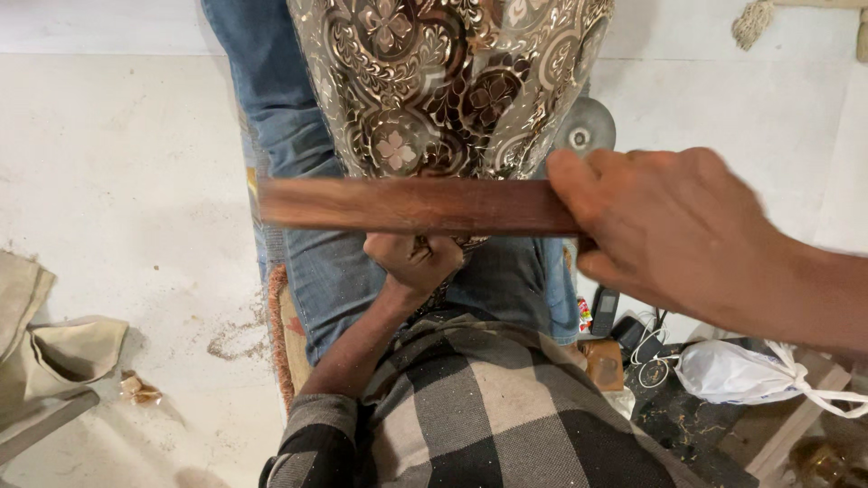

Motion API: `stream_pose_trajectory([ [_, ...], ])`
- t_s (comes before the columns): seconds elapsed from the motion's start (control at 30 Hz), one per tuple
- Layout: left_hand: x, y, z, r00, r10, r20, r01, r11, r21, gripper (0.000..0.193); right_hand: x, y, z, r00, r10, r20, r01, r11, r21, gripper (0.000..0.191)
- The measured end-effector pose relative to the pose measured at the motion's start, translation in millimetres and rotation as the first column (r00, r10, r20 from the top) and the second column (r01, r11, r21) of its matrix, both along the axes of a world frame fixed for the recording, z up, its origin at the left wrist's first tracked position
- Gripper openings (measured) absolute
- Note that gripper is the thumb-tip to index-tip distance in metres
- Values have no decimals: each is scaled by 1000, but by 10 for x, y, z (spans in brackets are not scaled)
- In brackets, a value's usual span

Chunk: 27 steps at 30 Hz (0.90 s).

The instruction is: The person holds a metal vase on their lap and uses a chisel and wooden mallet to engrave floral patterns into the surface. They repeatedly tap the chisel to shape the design, adjusting the chisel position as they work.

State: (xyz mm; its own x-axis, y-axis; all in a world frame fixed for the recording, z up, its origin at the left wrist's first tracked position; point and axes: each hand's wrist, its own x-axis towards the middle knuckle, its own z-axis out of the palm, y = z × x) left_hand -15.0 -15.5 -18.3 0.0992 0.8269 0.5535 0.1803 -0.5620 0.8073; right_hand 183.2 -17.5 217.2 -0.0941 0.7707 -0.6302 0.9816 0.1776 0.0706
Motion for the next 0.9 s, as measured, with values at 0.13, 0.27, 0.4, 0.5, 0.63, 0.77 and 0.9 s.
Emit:
stream_pose_trajectory([
  [0.13, 28, -14, -79, 999, -8, 46, 7, 1000, 3, 10, -32, 15, -16, 967, -31, -253, 70, 987, 144, 37],
  [0.27, 21, -25, -135, 998, -50, 45, 48, 997, 58, 6, -87, 53, 17, 996, 61, 60, -58, 997, -49, 31],
  [0.4, 33, -77, -220, 1000, 11, 7, -11, 1000, -16, 14, -142, 70, 112, 991, 130, 33, -133, 982, 133, 34],
  [0.5, 19, -113, -304, 994, -99, 41, 98, 994, 44, 9, -167, 95, 104, 998, 55, -26, -53, 995, 83, 29],
  [0.63, 16, -134, -351, 998, -24, 65, 23, 1000, 9, 10, -123, 55, 34, 994, 79, 77, -74, 995, -67, 28],
  [0.77, 61, -78, -285, 986, 8, 167, 13, 992, -122, 12, 45, -107, -28, 985, 78, 155, -70, 996, -57, 33],
  [0.9, -123, 128, -229, 814, 34, 579, 176, 937, -303, 11, 276, -358, -327, 888, -114, -446, 257, 927, 275, 38],
])
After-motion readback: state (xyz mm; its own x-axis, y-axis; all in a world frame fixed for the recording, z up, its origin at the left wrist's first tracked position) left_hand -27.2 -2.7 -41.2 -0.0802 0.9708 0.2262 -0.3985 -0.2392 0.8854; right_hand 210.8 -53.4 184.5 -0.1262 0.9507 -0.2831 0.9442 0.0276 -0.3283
